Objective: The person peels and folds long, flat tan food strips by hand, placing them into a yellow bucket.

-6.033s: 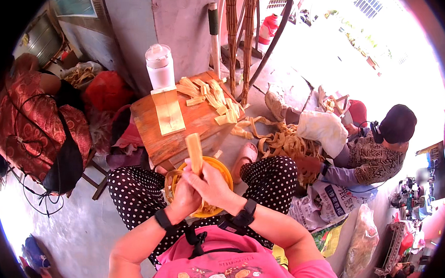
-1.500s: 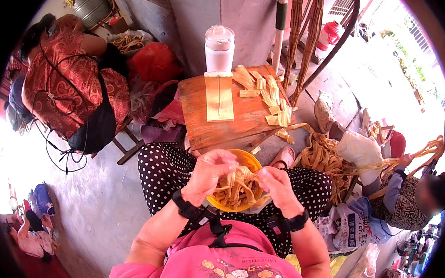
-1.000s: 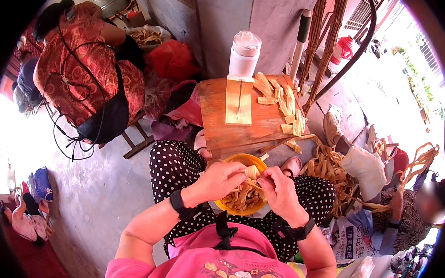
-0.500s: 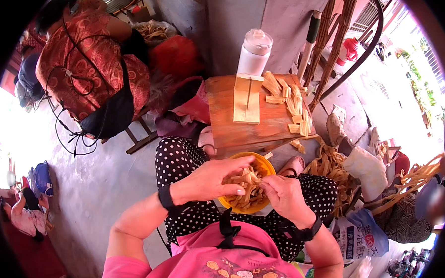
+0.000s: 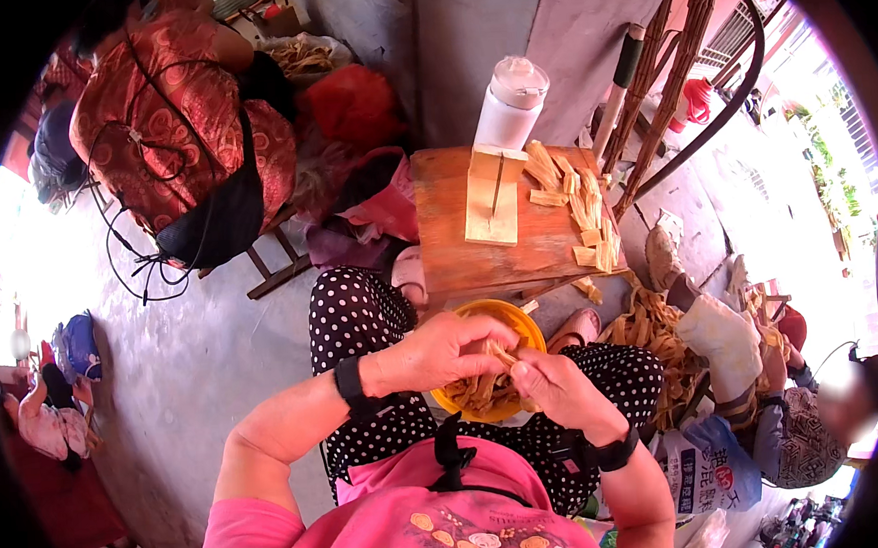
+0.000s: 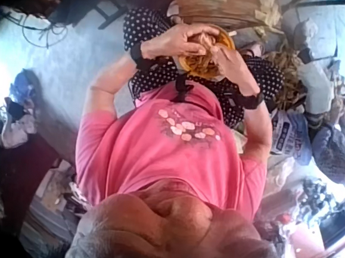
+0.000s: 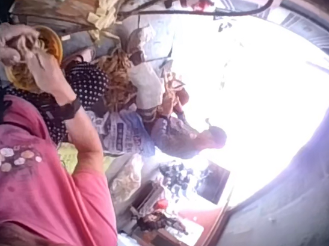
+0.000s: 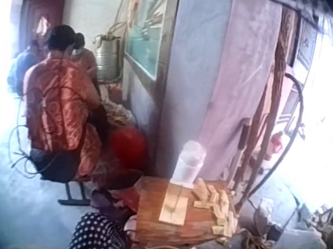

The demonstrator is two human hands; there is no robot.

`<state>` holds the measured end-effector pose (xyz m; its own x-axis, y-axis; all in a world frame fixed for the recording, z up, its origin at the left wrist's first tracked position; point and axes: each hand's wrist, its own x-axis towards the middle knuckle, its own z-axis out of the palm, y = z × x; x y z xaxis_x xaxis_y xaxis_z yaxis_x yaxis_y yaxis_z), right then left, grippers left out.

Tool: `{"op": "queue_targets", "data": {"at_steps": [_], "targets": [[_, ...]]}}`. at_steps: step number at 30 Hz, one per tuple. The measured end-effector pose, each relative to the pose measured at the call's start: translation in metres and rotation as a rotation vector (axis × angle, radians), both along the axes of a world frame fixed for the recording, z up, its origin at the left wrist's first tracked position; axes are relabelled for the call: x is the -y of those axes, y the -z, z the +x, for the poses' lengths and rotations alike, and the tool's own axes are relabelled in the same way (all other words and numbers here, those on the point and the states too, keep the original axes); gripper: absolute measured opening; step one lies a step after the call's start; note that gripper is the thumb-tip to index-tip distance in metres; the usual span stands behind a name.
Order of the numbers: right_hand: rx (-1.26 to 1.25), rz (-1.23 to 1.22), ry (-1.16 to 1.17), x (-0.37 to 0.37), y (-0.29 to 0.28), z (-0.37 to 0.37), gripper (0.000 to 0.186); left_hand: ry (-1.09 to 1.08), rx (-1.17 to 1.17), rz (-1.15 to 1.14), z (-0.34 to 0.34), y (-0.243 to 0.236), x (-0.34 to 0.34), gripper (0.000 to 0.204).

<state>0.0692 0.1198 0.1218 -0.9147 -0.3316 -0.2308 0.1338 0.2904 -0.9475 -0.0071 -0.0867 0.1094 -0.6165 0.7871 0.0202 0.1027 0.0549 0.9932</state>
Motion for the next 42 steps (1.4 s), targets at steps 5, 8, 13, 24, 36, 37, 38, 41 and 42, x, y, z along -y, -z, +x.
{"op": "queue_targets", "data": {"at_steps": [5, 8, 13, 24, 36, 37, 38, 41, 42], "targets": [[0.28, -0.131, 0.046, 0.005, -0.01, -0.007, 0.021, 0.019, 0.49, 0.001, 0.004, 0.013, 0.02, 0.029], [0.057, -0.048, 0.024, 0.008, -0.006, -0.007, 0.02, -0.065, 0.543, 0.041, 0.011, 0.025, 0.021, 0.034], [-0.059, 0.119, 0.0, -0.002, -0.014, -0.008, 0.016, -0.198, 0.619, 0.14, 0.022, 0.015, 0.017, 0.033], [-0.105, 0.13, -0.012, 0.001, -0.008, -0.032, 0.014, -0.134, 0.349, 0.06, -0.021, 0.0, 0.036, 0.036], [-0.044, -0.001, 0.216, -0.025, 0.011, -0.128, 0.014, -0.275, -0.042, -0.157, -0.112, -0.003, 0.002, 0.011], [-0.077, -0.007, 0.234, -0.03, 0.021, -0.139, 0.013, -0.288, -0.067, -0.152, -0.122, 0.001, -0.003, 0.011], [-0.11, -0.015, 0.255, -0.035, 0.033, -0.149, 0.012, -0.299, -0.091, -0.147, -0.133, 0.011, -0.009, 0.011], [-0.176, -0.028, 0.313, -0.033, 0.042, -0.172, 0.009, -0.353, -0.15, -0.147, -0.156, 0.027, -0.016, 0.013], [-0.188, -0.022, 0.321, -0.033, 0.047, -0.178, 0.009, -0.373, -0.158, -0.118, -0.162, 0.033, -0.02, 0.013]]}}
